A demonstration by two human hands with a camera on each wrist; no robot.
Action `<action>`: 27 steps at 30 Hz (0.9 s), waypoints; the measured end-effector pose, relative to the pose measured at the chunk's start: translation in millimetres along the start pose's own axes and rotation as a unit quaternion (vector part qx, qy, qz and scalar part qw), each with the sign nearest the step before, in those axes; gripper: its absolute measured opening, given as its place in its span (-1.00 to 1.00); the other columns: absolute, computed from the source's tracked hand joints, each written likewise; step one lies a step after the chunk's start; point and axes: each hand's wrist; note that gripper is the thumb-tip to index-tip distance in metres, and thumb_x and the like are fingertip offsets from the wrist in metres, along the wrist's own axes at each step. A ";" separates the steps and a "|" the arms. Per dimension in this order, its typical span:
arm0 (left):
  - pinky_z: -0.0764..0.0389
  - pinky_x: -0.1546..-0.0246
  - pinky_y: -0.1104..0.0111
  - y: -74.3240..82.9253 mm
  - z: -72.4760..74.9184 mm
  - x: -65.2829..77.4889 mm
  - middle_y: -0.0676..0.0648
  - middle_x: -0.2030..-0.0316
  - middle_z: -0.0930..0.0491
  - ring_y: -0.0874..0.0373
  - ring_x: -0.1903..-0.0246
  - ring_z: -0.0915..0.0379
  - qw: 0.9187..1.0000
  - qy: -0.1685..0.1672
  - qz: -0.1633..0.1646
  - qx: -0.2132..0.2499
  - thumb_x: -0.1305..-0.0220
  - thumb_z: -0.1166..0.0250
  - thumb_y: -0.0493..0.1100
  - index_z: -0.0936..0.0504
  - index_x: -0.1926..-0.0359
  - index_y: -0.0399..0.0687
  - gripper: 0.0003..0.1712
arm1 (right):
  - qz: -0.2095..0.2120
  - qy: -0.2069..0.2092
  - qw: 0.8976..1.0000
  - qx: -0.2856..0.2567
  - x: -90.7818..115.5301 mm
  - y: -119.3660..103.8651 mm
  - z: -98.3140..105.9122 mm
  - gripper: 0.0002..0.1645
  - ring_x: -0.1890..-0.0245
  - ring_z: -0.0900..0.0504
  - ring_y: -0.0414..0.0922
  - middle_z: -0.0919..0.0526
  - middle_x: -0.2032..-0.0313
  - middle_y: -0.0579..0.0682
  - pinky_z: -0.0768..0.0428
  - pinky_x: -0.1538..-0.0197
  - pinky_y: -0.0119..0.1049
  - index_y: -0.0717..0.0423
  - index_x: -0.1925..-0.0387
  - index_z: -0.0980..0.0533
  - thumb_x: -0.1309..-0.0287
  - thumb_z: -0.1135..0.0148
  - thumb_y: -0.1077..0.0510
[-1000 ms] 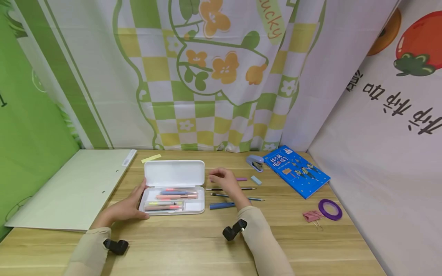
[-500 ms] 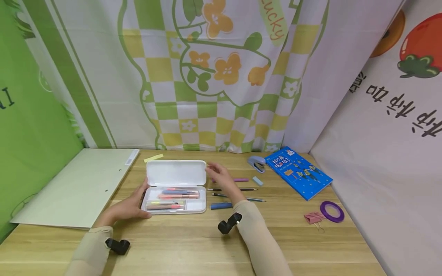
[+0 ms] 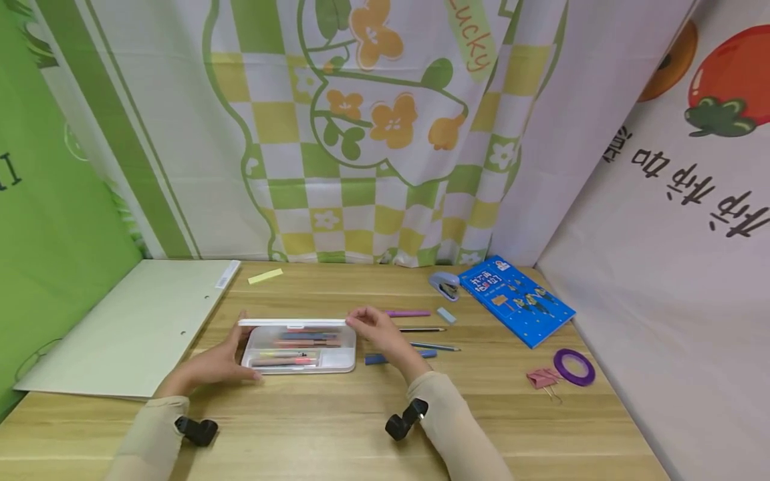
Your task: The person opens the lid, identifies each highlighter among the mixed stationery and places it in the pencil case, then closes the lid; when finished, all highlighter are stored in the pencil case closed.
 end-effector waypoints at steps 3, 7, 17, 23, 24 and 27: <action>-0.06 -0.28 -0.11 1.6 6.3 2.7 -0.46 -0.38 0.15 -0.34 -0.32 0.05 1.000 -0.016 0.022 0.002 0.01 -0.47 -0.06 0.70 -0.34 -0.32 0.51 | 0.008 -0.053 0.998 0.027 8.7 0.0 -0.6 -0.60 -0.35 -0.17 0.14 -0.21 -0.33 0.31 -0.19 -0.34 -0.03 0.38 -0.02 -0.40 -0.22 -0.18 0.21; 0.02 -0.31 -0.11 1.9 13.8 3.4 -0.39 -0.42 0.22 -0.30 -0.38 0.20 0.999 -0.030 0.032 0.005 -0.15 -0.34 0.02 0.63 -0.37 -0.32 0.36 | 0.022 -0.102 0.991 0.078 14.2 2.4 -3.2 -0.33 -0.40 -0.02 0.17 -0.07 -0.39 0.30 -0.05 -0.38 0.00 0.38 -0.26 -0.24 -0.15 -0.24 0.29; 0.03 -0.31 -0.07 -3.8 16.3 1.5 -0.43 -0.42 0.28 -0.33 -0.38 0.25 0.999 -0.034 0.003 -0.021 -0.23 -0.27 -0.02 0.38 -0.43 -0.37 0.15 | 0.044 -0.095 0.945 0.311 17.3 0.3 -13.8 -0.15 -0.39 -0.07 0.14 -0.12 -0.39 0.22 -0.11 -0.37 0.01 0.30 -0.37 -0.16 -0.11 -0.31 0.18; 0.13 -0.32 -0.08 0.0 10.8 0.2 -0.37 -0.43 0.31 -0.29 -0.39 0.31 0.999 -0.022 0.013 -0.031 -0.16 -0.33 -0.01 0.31 -0.45 -0.31 0.17 | 0.049 -0.096 0.937 0.333 22.1 3.4 -9.8 -0.11 -0.40 -0.04 0.15 -0.09 -0.40 0.24 -0.06 -0.38 0.03 0.30 -0.40 -0.09 -0.13 -0.29 0.14; 0.15 -0.33 -0.09 1.2 10.0 0.2 -0.36 -0.44 0.32 -0.29 -0.39 0.34 0.999 -0.020 0.017 -0.030 -0.15 -0.34 -0.01 0.30 -0.45 -0.30 0.18 | 0.050 -0.096 0.937 0.334 23.0 4.2 -9.4 -0.11 -0.40 -0.04 0.16 -0.08 -0.40 0.25 -0.05 -0.38 0.04 0.30 -0.40 -0.08 -0.14 -0.29 0.14; 0.18 -0.33 -0.09 4.2 9.8 1.3 -0.33 -0.44 0.34 -0.28 -0.40 0.37 0.999 -0.020 0.032 -0.023 -0.13 -0.35 0.00 0.31 -0.47 -0.24 0.19 | 0.051 -0.094 0.938 0.330 23.9 5.8 -9.7 -0.10 -0.40 -0.03 0.16 -0.07 -0.40 0.25 -0.04 -0.38 0.05 0.29 -0.40 -0.07 -0.15 -0.28 0.13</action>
Point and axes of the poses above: each hand's wrist, its own x-axis away from the middle knuckle, its own z-axis out of the back of the hand, y = z × x
